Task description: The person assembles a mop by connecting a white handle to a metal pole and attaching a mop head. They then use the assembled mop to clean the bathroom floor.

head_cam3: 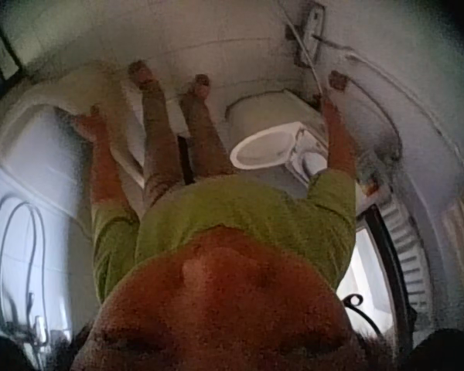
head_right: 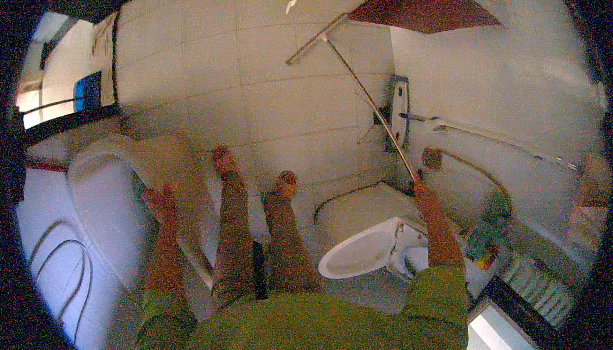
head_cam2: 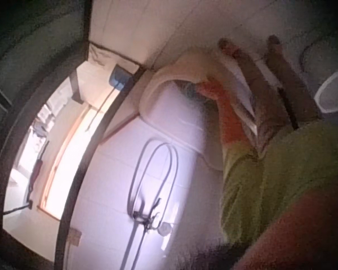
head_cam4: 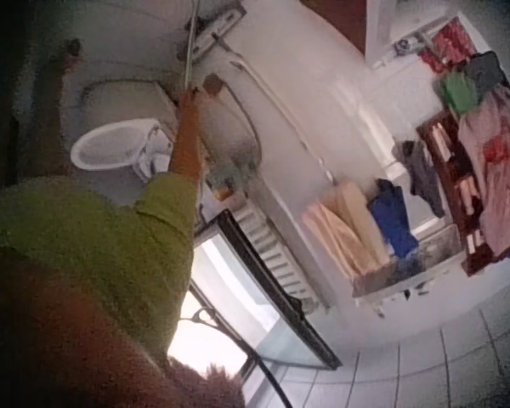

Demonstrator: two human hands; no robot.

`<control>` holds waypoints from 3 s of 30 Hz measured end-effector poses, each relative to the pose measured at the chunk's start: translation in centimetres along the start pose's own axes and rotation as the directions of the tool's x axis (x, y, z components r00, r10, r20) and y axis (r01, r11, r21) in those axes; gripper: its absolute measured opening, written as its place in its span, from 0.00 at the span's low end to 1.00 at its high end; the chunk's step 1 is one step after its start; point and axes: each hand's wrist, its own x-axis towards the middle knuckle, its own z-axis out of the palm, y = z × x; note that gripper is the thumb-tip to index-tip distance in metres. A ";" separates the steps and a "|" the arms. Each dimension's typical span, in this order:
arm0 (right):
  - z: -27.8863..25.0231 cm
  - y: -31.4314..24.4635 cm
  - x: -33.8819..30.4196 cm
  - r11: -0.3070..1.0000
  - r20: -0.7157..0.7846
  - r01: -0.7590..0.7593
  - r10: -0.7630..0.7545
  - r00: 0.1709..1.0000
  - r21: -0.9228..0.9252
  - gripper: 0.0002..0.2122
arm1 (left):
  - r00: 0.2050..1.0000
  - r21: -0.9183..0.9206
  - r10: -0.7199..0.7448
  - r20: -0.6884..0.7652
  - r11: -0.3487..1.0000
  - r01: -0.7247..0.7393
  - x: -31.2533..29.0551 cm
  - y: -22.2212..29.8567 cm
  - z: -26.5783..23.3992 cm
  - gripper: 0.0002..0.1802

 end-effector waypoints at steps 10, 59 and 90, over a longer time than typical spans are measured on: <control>-0.2 -7.7 -1.8 0.891 -0.143 -0.308 0.370 0.918 0.333 0.19 | 0.997 0.200 0.059 0.048 0.977 -0.067 0.8 1.1 -1.8 0.38; 8.0 4.6 -12.4 0.918 0.041 -0.211 0.209 0.977 0.335 0.23 | 0.926 -0.532 0.334 0.177 0.824 -0.195 -24.8 4.8 -12.9 0.33; -21.8 -41.0 17.5 0.929 -0.166 0.368 -0.368 0.915 -0.031 0.18 | 0.981 -0.585 -0.174 0.080 0.789 0.188 -31.5 -4.6 -14.0 0.31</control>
